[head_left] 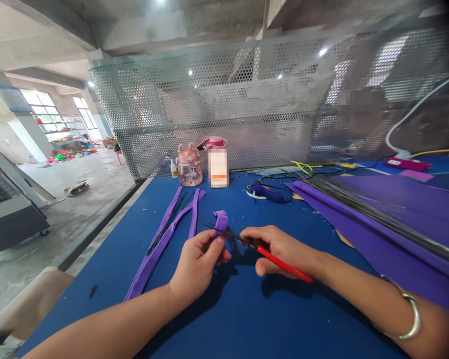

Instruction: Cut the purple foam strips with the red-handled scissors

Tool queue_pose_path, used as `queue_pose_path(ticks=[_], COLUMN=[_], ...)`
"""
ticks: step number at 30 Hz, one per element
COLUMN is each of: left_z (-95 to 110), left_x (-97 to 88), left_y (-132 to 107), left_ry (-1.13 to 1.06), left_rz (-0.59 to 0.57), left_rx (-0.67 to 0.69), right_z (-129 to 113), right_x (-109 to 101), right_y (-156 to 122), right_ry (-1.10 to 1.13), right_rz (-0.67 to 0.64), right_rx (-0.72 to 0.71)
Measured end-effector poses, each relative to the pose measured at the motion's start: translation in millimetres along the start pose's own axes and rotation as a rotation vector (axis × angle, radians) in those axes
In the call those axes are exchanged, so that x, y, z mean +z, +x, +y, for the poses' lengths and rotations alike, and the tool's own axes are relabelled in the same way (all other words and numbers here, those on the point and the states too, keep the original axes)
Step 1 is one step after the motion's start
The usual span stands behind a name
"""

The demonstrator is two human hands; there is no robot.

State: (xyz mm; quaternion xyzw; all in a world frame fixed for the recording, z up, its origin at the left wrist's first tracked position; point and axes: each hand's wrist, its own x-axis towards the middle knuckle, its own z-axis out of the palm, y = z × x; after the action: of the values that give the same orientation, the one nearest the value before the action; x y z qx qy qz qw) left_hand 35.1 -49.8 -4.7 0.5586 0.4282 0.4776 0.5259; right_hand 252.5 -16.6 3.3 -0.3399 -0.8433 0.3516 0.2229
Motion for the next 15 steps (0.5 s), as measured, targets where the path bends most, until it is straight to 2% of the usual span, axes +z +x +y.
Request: queue_pose_path(ticks=[15], left_z=[-0.1], left_x=[2.1], left_y=[0.8], left_ry=[-0.049], left_rz=[0.017], left_rx=[-0.081], right_z=[-2.4], right_x=[-8.0], right_y=[2.0], right_ry=[-0.107], right_rz=[-0.031], right_rx=[0.075])
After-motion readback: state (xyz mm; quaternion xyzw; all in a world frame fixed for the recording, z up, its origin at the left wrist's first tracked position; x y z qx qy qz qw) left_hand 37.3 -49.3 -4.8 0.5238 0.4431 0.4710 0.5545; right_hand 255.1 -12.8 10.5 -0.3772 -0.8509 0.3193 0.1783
